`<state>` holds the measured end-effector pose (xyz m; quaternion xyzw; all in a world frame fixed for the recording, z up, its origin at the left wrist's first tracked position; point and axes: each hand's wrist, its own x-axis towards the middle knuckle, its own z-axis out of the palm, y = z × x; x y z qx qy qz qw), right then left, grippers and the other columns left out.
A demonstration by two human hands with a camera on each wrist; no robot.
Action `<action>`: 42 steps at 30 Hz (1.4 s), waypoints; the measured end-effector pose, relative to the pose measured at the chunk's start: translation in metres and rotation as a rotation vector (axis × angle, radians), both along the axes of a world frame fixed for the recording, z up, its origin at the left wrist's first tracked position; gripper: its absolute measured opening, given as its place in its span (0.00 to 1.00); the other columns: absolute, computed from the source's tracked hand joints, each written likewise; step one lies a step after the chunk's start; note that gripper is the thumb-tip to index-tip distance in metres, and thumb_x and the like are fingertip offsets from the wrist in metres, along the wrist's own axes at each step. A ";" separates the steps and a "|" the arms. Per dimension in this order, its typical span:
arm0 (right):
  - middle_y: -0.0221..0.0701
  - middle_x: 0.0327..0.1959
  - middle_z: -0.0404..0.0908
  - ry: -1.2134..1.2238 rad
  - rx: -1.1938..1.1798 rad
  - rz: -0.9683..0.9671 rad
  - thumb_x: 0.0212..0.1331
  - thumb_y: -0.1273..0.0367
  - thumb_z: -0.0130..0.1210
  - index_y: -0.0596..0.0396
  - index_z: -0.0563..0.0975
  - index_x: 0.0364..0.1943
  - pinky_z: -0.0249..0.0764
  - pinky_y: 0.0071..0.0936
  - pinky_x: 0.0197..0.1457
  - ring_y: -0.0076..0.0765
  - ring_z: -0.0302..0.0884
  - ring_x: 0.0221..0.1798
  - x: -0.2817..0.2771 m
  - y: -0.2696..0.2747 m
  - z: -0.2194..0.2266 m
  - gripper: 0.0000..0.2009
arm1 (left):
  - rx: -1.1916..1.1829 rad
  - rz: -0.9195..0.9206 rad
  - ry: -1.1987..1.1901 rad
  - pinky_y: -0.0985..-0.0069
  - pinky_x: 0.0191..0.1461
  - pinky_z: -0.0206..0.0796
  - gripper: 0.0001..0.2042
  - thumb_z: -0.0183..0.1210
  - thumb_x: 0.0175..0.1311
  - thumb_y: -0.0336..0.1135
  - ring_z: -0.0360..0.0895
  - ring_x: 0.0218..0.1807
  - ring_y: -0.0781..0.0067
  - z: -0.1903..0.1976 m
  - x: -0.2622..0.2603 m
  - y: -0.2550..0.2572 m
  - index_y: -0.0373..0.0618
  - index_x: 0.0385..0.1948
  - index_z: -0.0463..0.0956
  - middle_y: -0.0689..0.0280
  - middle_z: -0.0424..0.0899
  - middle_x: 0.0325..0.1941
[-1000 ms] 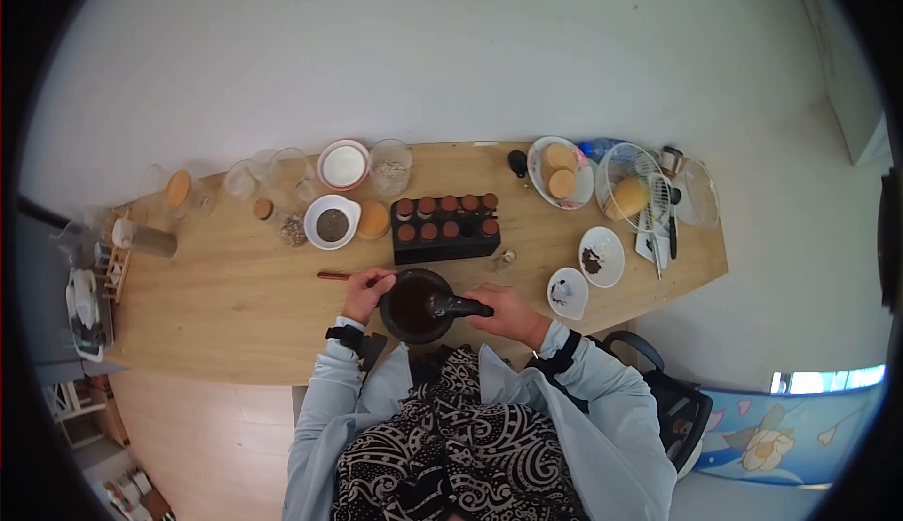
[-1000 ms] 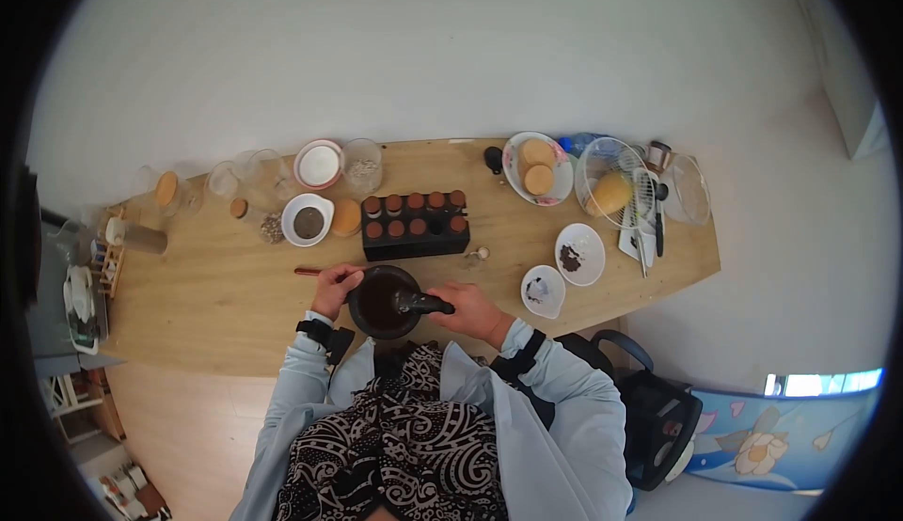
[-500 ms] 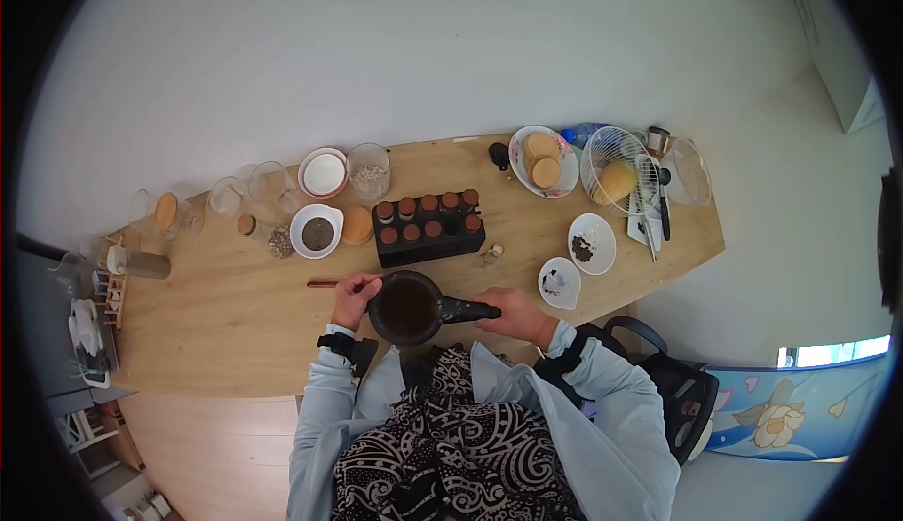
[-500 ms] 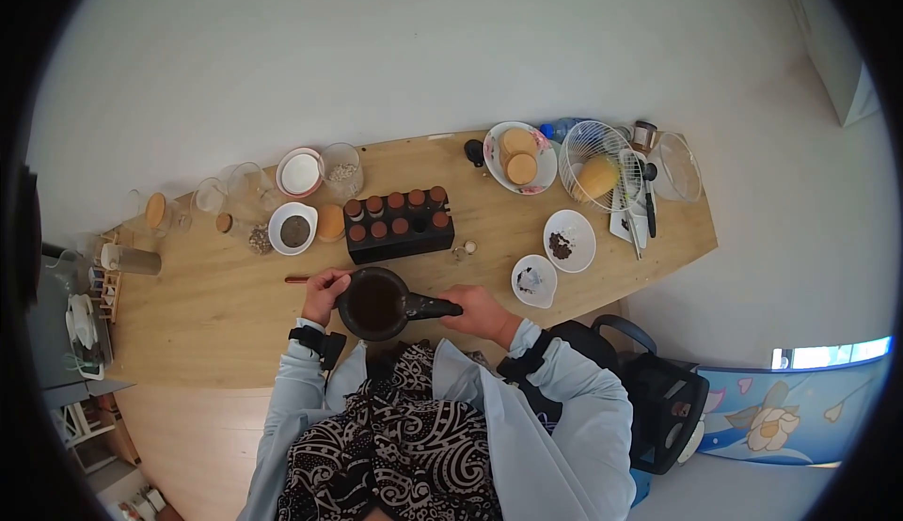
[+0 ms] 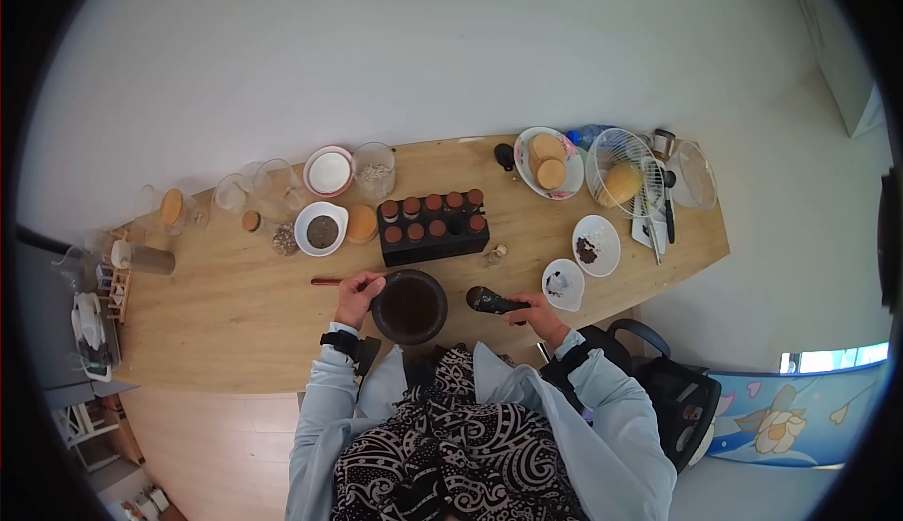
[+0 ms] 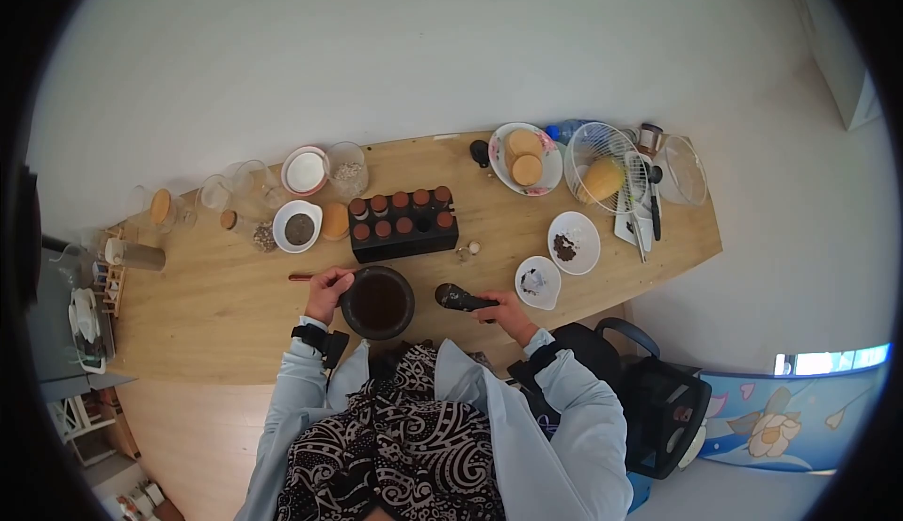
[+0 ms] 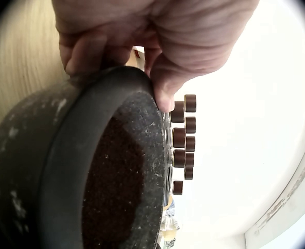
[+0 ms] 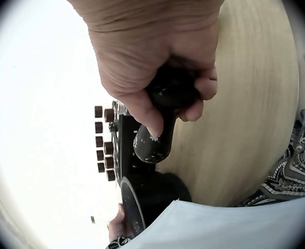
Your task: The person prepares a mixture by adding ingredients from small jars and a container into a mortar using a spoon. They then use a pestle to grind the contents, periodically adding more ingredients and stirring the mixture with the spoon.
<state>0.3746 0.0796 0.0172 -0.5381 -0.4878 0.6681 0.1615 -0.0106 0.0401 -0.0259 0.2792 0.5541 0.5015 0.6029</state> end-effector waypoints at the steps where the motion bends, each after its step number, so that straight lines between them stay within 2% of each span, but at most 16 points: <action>1: 0.28 0.26 0.80 0.019 -0.040 -0.065 0.46 0.73 0.63 0.62 0.80 0.46 0.68 0.19 0.34 0.21 0.76 0.29 0.004 -0.004 -0.002 0.18 | 0.006 0.008 0.000 0.87 0.32 0.65 0.07 0.62 0.61 0.30 0.73 0.28 0.87 0.001 0.000 -0.001 0.40 0.39 0.82 0.73 0.81 0.28; 5: 0.27 0.26 0.80 0.021 0.053 -0.218 0.46 0.73 0.63 0.62 0.81 0.43 0.67 0.19 0.33 0.21 0.76 0.28 0.037 -0.021 0.004 0.17 | -0.023 0.012 -0.003 0.87 0.32 0.65 0.07 0.61 0.62 0.30 0.73 0.28 0.87 0.005 0.001 -0.002 0.39 0.39 0.82 0.73 0.81 0.28; 7: 0.25 0.24 0.78 -0.012 0.214 -0.443 0.47 0.71 0.63 0.62 0.80 0.40 0.64 0.17 0.30 0.19 0.72 0.25 0.058 -0.027 0.008 0.15 | -0.033 0.003 -0.009 0.87 0.32 0.65 0.07 0.61 0.62 0.30 0.73 0.27 0.88 0.002 -0.001 -0.002 0.39 0.39 0.82 0.73 0.81 0.28; 8: 0.25 0.24 0.78 -0.015 0.212 -0.445 0.47 0.71 0.63 0.62 0.80 0.40 0.64 0.17 0.30 0.19 0.72 0.25 0.064 -0.028 0.015 0.15 | -0.038 -0.005 -0.015 0.88 0.32 0.65 0.08 0.61 0.62 0.30 0.73 0.27 0.88 0.001 -0.002 -0.002 0.39 0.39 0.82 0.74 0.81 0.28; 10: 0.27 0.23 0.78 -0.146 0.350 -0.665 0.47 0.72 0.62 0.63 0.80 0.40 0.65 0.17 0.28 0.20 0.73 0.24 0.076 -0.030 0.032 0.14 | -0.044 -0.014 -0.008 0.88 0.31 0.64 0.08 0.62 0.61 0.31 0.73 0.27 0.88 0.000 -0.004 -0.002 0.39 0.39 0.82 0.74 0.81 0.28; 12: 0.26 0.23 0.78 -0.167 0.338 -0.732 0.47 0.72 0.62 0.63 0.80 0.40 0.63 0.17 0.27 0.20 0.73 0.24 0.096 -0.030 0.038 0.14 | -0.046 -0.024 -0.001 0.88 0.31 0.64 0.08 0.62 0.61 0.31 0.73 0.27 0.88 0.001 -0.003 -0.001 0.40 0.39 0.82 0.74 0.81 0.28; 14: 0.25 0.24 0.78 -0.188 0.329 -0.797 0.47 0.71 0.63 0.62 0.80 0.40 0.62 0.16 0.26 0.19 0.72 0.24 0.107 -0.030 0.039 0.14 | 0.001 -0.027 0.038 0.90 0.27 0.60 0.08 0.60 0.63 0.34 0.71 0.24 0.89 0.003 -0.001 -0.001 0.42 0.40 0.81 0.76 0.80 0.27; 17: 0.31 0.28 0.79 0.145 0.192 -0.971 0.53 0.72 0.60 0.63 0.78 0.39 0.66 0.19 0.26 0.24 0.74 0.25 0.115 -0.031 0.026 0.11 | -0.009 -0.018 0.015 0.90 0.28 0.61 0.08 0.60 0.63 0.33 0.72 0.25 0.89 0.000 -0.002 -0.001 0.41 0.40 0.81 0.75 0.81 0.28; 18: 0.31 0.28 0.79 0.146 0.193 -0.976 0.53 0.72 0.60 0.63 0.78 0.39 0.66 0.19 0.26 0.24 0.74 0.25 0.115 -0.032 0.020 0.11 | -0.007 -0.023 0.016 0.90 0.28 0.61 0.08 0.60 0.63 0.33 0.72 0.25 0.89 0.000 -0.002 -0.002 0.41 0.40 0.81 0.75 0.81 0.28; 20: 0.35 0.32 0.79 0.309 0.072 -1.020 0.56 0.72 0.58 0.63 0.76 0.41 0.69 0.21 0.29 0.26 0.75 0.28 0.111 -0.033 0.010 0.11 | -0.009 0.005 -0.006 0.88 0.33 0.65 0.08 0.61 0.62 0.30 0.73 0.28 0.87 0.001 -0.001 -0.001 0.39 0.40 0.81 0.73 0.81 0.28; 23: 0.35 0.35 0.79 0.399 0.008 -1.012 0.59 0.69 0.55 0.60 0.74 0.40 0.70 0.23 0.32 0.28 0.74 0.32 0.102 -0.034 -0.004 0.10 | -0.022 -0.002 0.000 0.88 0.33 0.65 0.08 0.60 0.62 0.30 0.74 0.28 0.87 0.003 -0.001 -0.001 0.39 0.40 0.81 0.73 0.81 0.28; 30: 0.37 0.34 0.79 0.486 0.021 -0.927 0.58 0.71 0.55 0.63 0.74 0.41 0.69 0.23 0.31 0.29 0.75 0.31 0.077 -0.021 -0.012 0.10 | -0.048 -0.020 0.003 0.87 0.33 0.67 0.08 0.60 0.62 0.30 0.74 0.28 0.87 0.011 -0.001 -0.001 0.39 0.40 0.81 0.72 0.82 0.29; 32: 0.37 0.34 0.79 0.508 0.023 -0.892 0.58 0.71 0.55 0.63 0.74 0.41 0.69 0.23 0.31 0.28 0.75 0.31 0.069 -0.013 -0.016 0.10 | -0.017 -0.008 0.005 0.90 0.27 0.59 0.08 0.60 0.63 0.34 0.71 0.25 0.90 0.007 0.001 -0.001 0.41 0.40 0.81 0.75 0.80 0.28; 38: 0.38 0.33 0.79 0.537 0.016 -0.845 0.57 0.73 0.55 0.64 0.74 0.40 0.68 0.23 0.30 0.28 0.75 0.30 0.048 0.003 -0.019 0.09 | -0.007 -0.018 0.033 0.90 0.26 0.57 0.08 0.61 0.63 0.34 0.70 0.24 0.91 0.007 0.000 -0.002 0.42 0.39 0.81 0.76 0.80 0.27; 40: 0.36 0.34 0.78 0.539 0.014 -0.860 0.58 0.70 0.55 0.61 0.73 0.40 0.68 0.24 0.31 0.28 0.74 0.32 0.049 0.002 -0.016 0.10 | -0.007 -0.019 0.036 0.90 0.26 0.57 0.08 0.61 0.63 0.34 0.70 0.24 0.91 0.007 0.000 -0.002 0.42 0.39 0.81 0.76 0.80 0.27; 42: 0.36 0.33 0.78 0.543 0.055 -0.903 0.57 0.71 0.56 0.62 0.74 0.40 0.68 0.23 0.30 0.28 0.75 0.31 0.059 0.003 -0.010 0.10 | -0.010 -0.019 0.036 0.90 0.26 0.58 0.08 0.61 0.63 0.34 0.70 0.24 0.90 0.007 0.000 -0.002 0.42 0.39 0.81 0.76 0.80 0.27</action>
